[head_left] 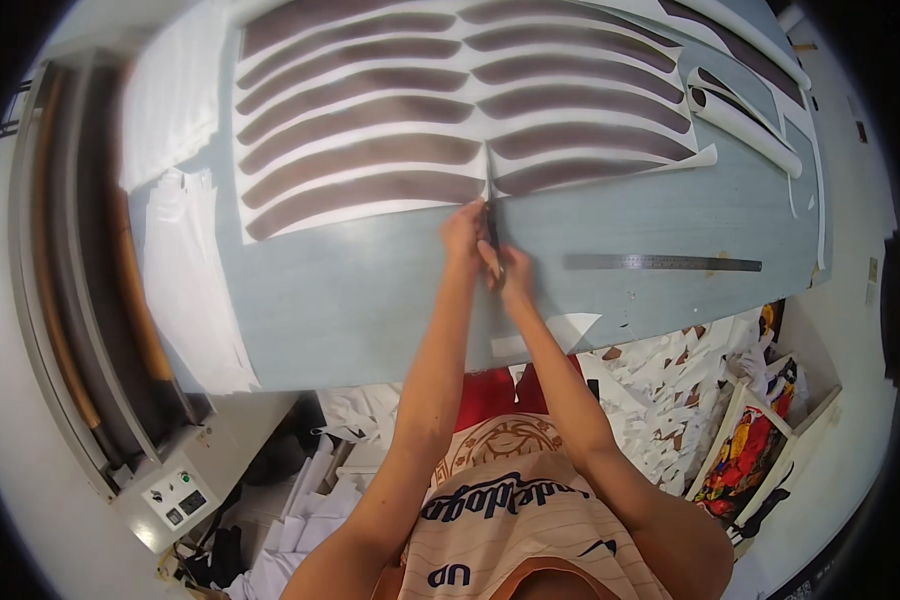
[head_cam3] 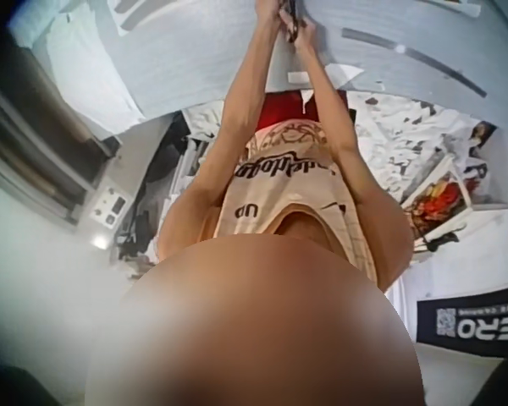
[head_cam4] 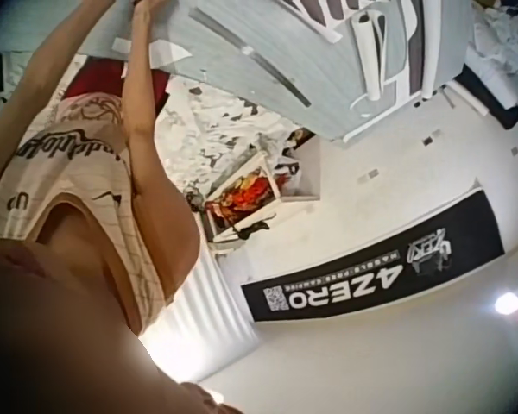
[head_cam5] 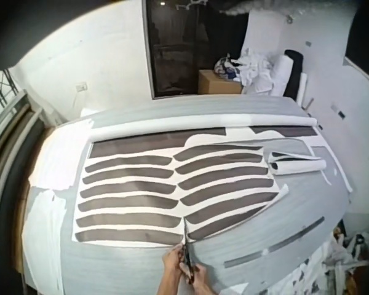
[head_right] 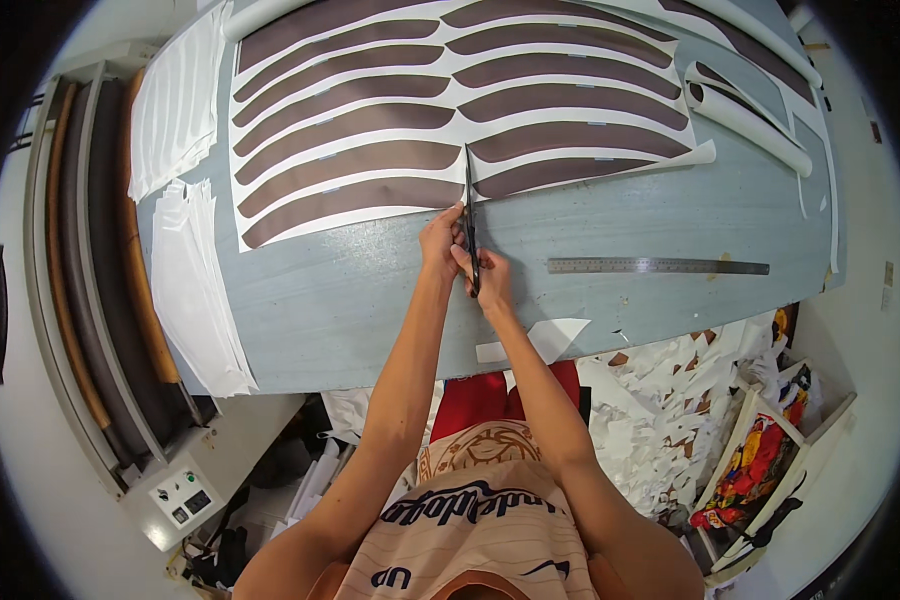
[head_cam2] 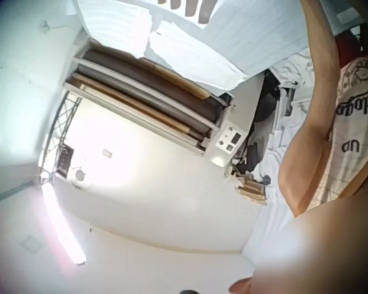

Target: Cutting out clothing patterns from a large sheet using scissors.

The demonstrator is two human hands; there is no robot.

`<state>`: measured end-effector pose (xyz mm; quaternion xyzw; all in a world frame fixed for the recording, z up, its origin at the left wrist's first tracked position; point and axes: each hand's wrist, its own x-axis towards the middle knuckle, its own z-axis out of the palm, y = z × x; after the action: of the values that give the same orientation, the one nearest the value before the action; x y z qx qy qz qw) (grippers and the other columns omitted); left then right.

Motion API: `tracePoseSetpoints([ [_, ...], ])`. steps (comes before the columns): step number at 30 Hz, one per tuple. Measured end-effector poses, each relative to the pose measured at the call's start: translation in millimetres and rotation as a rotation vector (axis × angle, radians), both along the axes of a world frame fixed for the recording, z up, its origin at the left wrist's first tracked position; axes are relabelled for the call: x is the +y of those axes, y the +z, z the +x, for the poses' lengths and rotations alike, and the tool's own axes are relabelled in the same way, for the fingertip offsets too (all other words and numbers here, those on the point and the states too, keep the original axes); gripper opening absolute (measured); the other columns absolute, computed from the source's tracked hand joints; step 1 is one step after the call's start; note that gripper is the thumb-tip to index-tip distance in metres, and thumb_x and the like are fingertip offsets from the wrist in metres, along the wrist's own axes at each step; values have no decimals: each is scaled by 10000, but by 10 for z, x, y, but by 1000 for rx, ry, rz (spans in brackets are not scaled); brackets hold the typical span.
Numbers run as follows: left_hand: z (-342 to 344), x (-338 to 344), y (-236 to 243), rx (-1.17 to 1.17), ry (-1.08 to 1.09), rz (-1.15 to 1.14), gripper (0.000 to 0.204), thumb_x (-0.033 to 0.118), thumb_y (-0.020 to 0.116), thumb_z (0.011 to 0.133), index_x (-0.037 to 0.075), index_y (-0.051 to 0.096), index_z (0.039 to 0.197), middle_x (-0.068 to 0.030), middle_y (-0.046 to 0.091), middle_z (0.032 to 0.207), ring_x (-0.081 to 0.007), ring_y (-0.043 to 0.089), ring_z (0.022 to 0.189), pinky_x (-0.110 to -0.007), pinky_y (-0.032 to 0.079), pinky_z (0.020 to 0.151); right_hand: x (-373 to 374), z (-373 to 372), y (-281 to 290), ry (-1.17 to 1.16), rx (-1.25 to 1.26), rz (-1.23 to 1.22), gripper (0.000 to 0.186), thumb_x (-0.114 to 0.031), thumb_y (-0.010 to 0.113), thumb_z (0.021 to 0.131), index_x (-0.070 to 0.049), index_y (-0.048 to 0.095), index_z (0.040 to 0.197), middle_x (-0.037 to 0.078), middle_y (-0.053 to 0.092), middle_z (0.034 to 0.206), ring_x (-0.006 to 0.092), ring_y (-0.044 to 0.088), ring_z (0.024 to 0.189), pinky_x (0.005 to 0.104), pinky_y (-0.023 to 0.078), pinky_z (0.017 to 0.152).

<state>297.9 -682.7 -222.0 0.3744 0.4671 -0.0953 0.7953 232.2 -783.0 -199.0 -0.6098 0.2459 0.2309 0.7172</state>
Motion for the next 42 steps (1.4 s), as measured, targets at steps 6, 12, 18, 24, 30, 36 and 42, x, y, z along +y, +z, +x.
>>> tracePoseSetpoints([
  [6, -11, 29, 10, 4, 1, -47, 120, 145, 729, 893, 34, 689, 869, 31, 465, 630, -88, 400, 495, -265, 311, 448, -54, 53, -17, 35, 34, -34, 361, -388, 782, 888, -83, 623, 780, -26, 543, 593, 94, 500, 438, 251, 350, 412],
  [12, -39, 63, -33, -43, -13, -63, 129, 158, 737, 894, 45, 676, 883, 48, 451, 623, -76, 401, 509, -243, 308, 454, -85, 240, 21, 3, -30, 2, 451, -410, 844, 832, -110, 556, 657, -41, 499, 544, 68, 465, 399, 241, 340, 375],
  [18, -53, 96, -64, -42, -32, -92, 97, 183, 710, 938, 92, 676, 941, 79, 399, 604, -63, 369, 499, -240, 283, 457, -93, 520, 39, 25, 6, 20, 440, -393, 839, 840, -124, 543, 656, -47, 497, 558, 58, 467, 409, 234, 342, 380],
  [24, -55, 86, -53, -52, -41, -88, 54, 149, 658, 947, 97, 666, 935, 77, 405, 615, -59, 381, 511, -238, 288, 461, -19, 681, 89, -69, -40, 123, 441, -386, 837, 840, -142, 517, 660, -52, 496, 570, 59, 460, 419, 241, 339, 394],
  [30, -51, 100, 38, -60, -42, -121, 155, 190, 701, 930, 35, 692, 927, 48, 498, 666, -59, 432, 563, -238, 320, 489, -66, 910, 63, 7, 9, 41, 449, -391, 856, 816, -134, 518, 669, -55, 496, 584, 55, 456, 424, 237, 325, 395],
  [36, -40, 103, 65, -28, -68, -92, 166, 199, 711, 928, 35, 686, 925, 50, 456, 629, -70, 416, 521, -243, 302, 457, -129, 1075, -21, 55, 10, 34, 469, -407, 879, 784, -124, 525, 663, -46, 505, 578, 57, 457, 421, 238, 329, 396],
  [42, -42, 95, 47, -50, -62, -95, 171, 201, 718, 926, 33, 686, 935, 50, 452, 622, -70, 421, 510, -241, 305, 452, -53, 1106, -15, 34, -34, 38, 459, -400, 880, 785, -112, 542, 667, -43, 508, 574, 58, 460, 421, 243, 327, 392],
])
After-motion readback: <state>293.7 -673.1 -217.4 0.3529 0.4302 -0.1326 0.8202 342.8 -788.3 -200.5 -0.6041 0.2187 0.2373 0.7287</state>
